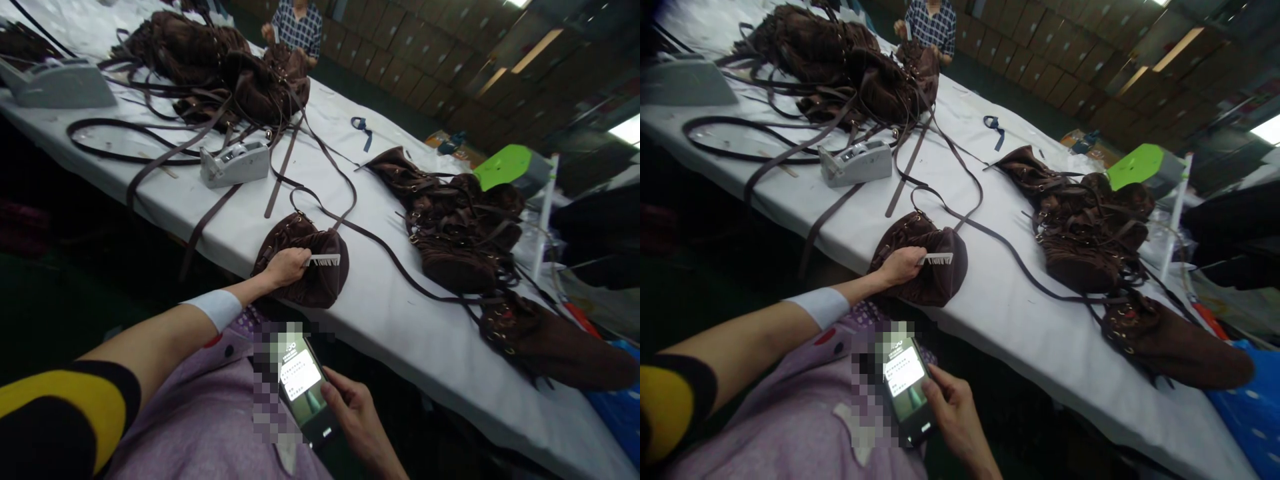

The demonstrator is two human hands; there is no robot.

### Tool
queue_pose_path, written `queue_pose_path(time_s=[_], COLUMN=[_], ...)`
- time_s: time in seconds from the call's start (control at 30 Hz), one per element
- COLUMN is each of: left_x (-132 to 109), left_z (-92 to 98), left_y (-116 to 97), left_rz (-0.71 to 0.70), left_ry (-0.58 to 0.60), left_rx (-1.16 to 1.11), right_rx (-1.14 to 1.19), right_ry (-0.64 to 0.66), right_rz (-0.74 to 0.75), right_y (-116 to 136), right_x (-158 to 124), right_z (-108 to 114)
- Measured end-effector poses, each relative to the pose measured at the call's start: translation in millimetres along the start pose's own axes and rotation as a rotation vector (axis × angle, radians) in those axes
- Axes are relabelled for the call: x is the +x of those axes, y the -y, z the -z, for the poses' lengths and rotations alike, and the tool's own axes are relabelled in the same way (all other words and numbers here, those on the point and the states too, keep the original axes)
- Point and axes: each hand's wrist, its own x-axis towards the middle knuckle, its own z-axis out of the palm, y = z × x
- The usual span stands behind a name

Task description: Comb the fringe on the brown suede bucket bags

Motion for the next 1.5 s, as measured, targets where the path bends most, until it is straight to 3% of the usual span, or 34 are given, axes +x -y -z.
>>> queue_pose_path(time_s=[0.33, 0.73, 1.0, 1.5], left_x=[-0.3, -0.8, 0.6, 0.0], left_z=[-1.0, -0.8, 0.7, 6.2], left_y=[1.5, 2.1, 1.1, -3.9], left_rz=[-0.006, -0.006, -0.003, 0.014], left_ry=[-0.005, -0.001, 0.020, 0.023], left_rx=[-0.002, -0.010, -0.028, -0.086], right_rx=[0.129, 0.259, 0.261, -0.005], right_ry=[-0.149, -0.245, -0.180, -0.113], right_rz=[-0.043, -0.036, -0.013, 0.118], right_y=[-0.6, -21.8, -15.7, 0.5], right_x=[7.0, 17.5, 16.2, 5.3], right_z=[-8.7, -28.2, -31.2, -33.4])
